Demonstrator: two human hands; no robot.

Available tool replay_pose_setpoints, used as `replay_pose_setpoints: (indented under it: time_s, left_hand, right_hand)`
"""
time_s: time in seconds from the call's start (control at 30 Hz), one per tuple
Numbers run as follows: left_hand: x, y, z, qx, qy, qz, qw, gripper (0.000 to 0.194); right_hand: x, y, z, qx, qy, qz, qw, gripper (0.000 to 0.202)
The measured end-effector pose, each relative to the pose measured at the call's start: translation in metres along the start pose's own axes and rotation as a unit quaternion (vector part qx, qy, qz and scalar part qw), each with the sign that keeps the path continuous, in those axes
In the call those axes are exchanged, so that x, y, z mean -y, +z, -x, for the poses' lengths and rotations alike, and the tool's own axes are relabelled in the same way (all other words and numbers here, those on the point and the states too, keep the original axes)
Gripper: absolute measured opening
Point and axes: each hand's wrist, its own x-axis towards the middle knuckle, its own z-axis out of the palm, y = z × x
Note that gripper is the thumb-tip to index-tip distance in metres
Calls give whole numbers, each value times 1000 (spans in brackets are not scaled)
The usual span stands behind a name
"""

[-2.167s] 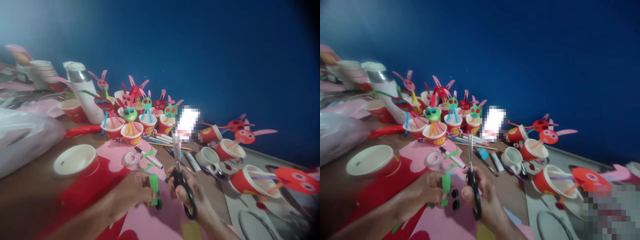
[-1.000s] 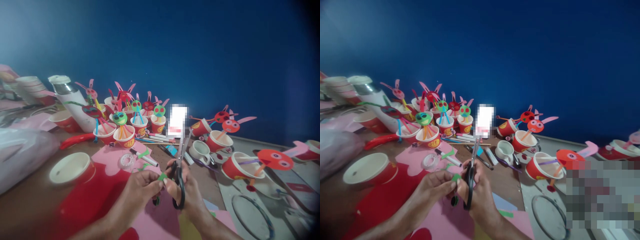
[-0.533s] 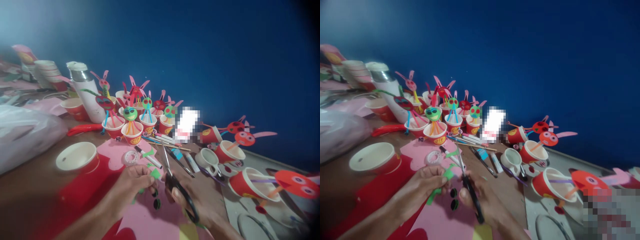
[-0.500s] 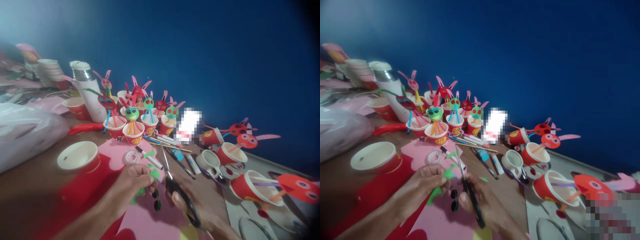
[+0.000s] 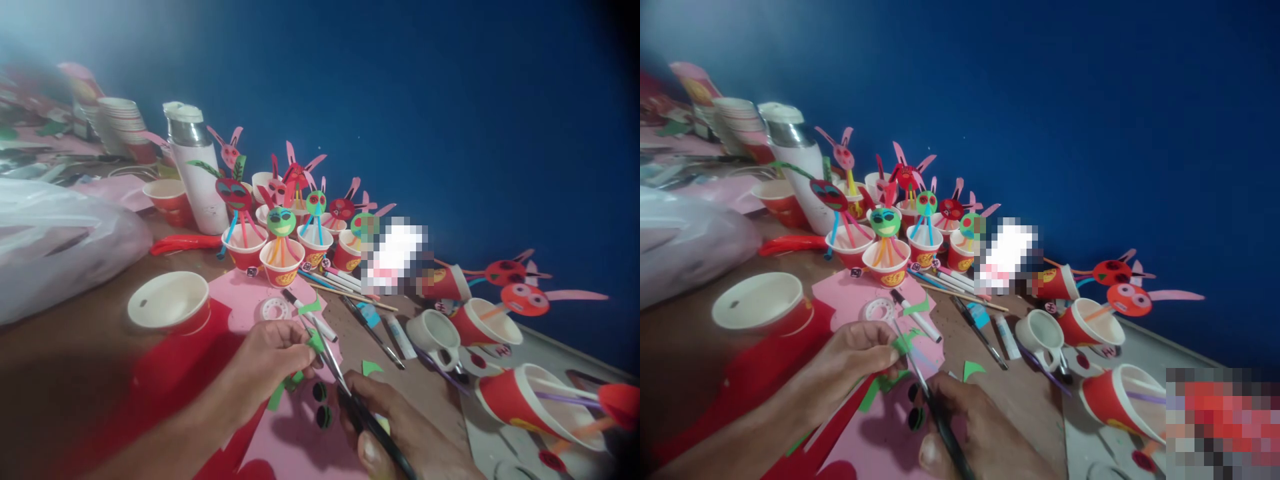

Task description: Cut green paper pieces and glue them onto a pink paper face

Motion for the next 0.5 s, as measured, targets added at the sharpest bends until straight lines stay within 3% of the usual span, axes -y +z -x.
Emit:
replay_pose_setpoints:
  time_s: [0.3,0.5]
  left_hand:
    - [1,-1,0,57,-12,46,997,8]
    - [0,-1,0,63,-20,38,997,8]
  right_hand:
    - [5,-4,0,13,0,5,1000,42]
    - [6,-5,0,22,1,-1,1000,43]
